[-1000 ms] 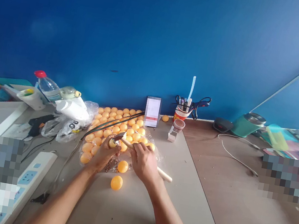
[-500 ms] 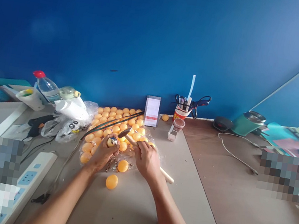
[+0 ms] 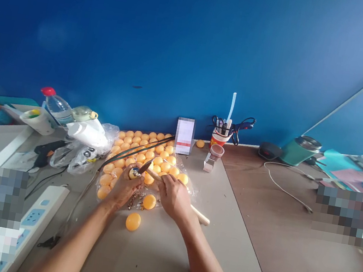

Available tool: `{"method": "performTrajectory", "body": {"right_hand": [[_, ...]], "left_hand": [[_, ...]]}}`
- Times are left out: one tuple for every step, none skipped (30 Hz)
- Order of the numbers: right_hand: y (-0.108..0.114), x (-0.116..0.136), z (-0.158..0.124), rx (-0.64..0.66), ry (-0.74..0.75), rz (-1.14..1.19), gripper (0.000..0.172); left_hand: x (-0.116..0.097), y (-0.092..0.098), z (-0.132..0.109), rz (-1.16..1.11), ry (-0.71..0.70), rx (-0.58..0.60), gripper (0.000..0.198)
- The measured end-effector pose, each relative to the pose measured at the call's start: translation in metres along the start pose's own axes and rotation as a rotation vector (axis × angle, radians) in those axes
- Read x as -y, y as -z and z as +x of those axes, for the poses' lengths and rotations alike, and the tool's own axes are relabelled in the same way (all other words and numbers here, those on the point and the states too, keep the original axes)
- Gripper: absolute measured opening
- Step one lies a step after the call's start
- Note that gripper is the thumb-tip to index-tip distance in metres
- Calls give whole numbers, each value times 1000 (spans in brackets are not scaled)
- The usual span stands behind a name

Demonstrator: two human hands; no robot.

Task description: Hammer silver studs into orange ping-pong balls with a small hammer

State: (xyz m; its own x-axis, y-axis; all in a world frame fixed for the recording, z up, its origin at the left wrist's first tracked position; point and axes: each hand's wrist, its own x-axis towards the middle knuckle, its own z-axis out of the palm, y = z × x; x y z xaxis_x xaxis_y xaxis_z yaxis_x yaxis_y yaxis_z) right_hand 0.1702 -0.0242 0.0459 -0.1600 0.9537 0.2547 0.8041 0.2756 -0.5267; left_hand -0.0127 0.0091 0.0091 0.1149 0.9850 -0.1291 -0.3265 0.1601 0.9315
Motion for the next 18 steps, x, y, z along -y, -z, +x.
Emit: {"method": "performTrajectory", "body": {"right_hand": [[0, 0, 0, 14, 9, 5, 23], [0, 1, 0, 15, 12, 9, 23], [0, 0, 0, 7, 7, 15, 23], [0, 0, 0, -12, -5, 20, 23], [1, -1, 0, -32, -23, 23, 23], [1, -2, -1, -49, -42, 26, 22], [1, -2, -1, -55, -57, 30, 22], [1, -2, -1, -47, -63, 34, 22], [1, -2, -1, -27, -59, 37, 21], [1, -1, -1, -2, -49, 41, 21], [0, -1, -1, 22, -36, 45, 21], [0, 0, -1, 35, -27, 50, 22], [0, 0, -1, 34, -27, 55, 22], [1, 0, -1, 18, -37, 59, 22], [1, -1, -1, -4, -54, 62, 22], [1, -1, -1, -27, -74, 63, 22], [2, -2, -1, -40, -90, 65, 22], [2, -2, -1, -39, -97, 69, 22]], "left_hand": [[0, 0, 0, -7, -5, 1, 40], [0, 0, 0, -14, -11, 4, 40], [-1, 0, 0, -18, -17, 9, 39], [-1, -1, 0, -19, -19, 12, 38], [-2, -1, -1, -19, -18, 12, 38], [-3, -2, -1, -21, -14, 10, 39], [-3, -3, -1, -25, -8, 7, 39], [-4, -4, -2, -31, -2, 2, 39], [-5, -4, -2, -38, 3, -1, 39], [-5, -5, -3, -46, 4, -1, 39], [-6, -5, -3, -54, 1, 1, 38], [-7, -5, -4, -64, -4, 6, 38], [-7, -6, -4, -74, -11, 12, 38], [-8, -6, -5, -82, -18, 18, 38], [-8, -6, -5, -85, -25, 25, 38], [-7, -6, -5, -78, -29, 28, 37], [-7, -6, -5, -58, -30, 22, 37], [-6, -6, -6, -29, -29, 9, 37]]}}
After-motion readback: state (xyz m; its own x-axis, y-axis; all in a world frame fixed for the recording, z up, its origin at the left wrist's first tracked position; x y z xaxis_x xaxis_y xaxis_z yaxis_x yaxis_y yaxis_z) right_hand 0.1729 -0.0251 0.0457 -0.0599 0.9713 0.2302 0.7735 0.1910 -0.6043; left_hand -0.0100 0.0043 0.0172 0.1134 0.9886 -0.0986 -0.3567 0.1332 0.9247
